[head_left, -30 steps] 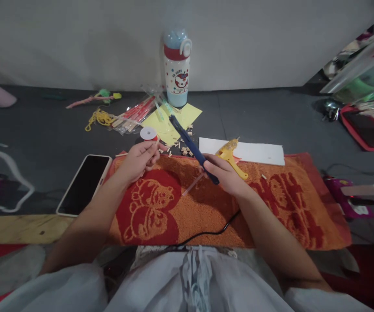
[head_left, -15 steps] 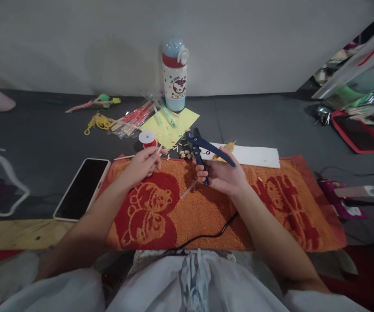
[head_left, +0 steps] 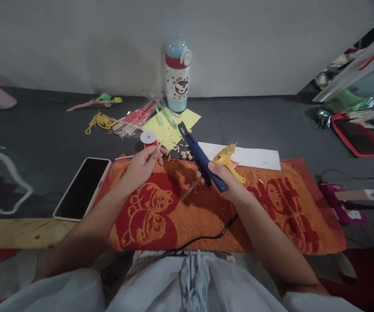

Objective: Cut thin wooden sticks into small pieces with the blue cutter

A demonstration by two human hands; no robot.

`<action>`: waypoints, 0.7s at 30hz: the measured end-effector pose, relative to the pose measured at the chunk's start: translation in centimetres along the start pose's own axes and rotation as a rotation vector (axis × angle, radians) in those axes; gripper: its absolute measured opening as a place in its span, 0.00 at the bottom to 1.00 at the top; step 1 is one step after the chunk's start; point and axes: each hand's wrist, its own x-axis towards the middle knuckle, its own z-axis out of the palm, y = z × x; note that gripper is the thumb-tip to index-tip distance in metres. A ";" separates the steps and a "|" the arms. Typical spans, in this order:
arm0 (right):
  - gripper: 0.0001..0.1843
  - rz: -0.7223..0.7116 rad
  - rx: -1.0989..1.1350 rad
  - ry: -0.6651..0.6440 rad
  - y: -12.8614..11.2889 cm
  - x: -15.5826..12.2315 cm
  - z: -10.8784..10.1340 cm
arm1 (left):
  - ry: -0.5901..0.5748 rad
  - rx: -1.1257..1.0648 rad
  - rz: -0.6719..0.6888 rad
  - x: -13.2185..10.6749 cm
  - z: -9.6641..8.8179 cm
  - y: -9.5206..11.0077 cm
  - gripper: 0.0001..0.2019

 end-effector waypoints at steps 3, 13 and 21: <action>0.23 -0.060 -0.253 0.011 0.0 -0.4 0.3 | 0.035 0.055 0.037 -0.1 0.0 0.0 0.20; 0.35 -0.215 -0.709 -0.088 0.5 -0.9 1.0 | 0.042 0.244 0.118 -0.3 0.2 0.2 0.10; 0.31 -0.220 -0.758 -0.130 0.4 -0.9 1.1 | 0.027 0.337 0.142 -0.3 0.0 -0.1 0.10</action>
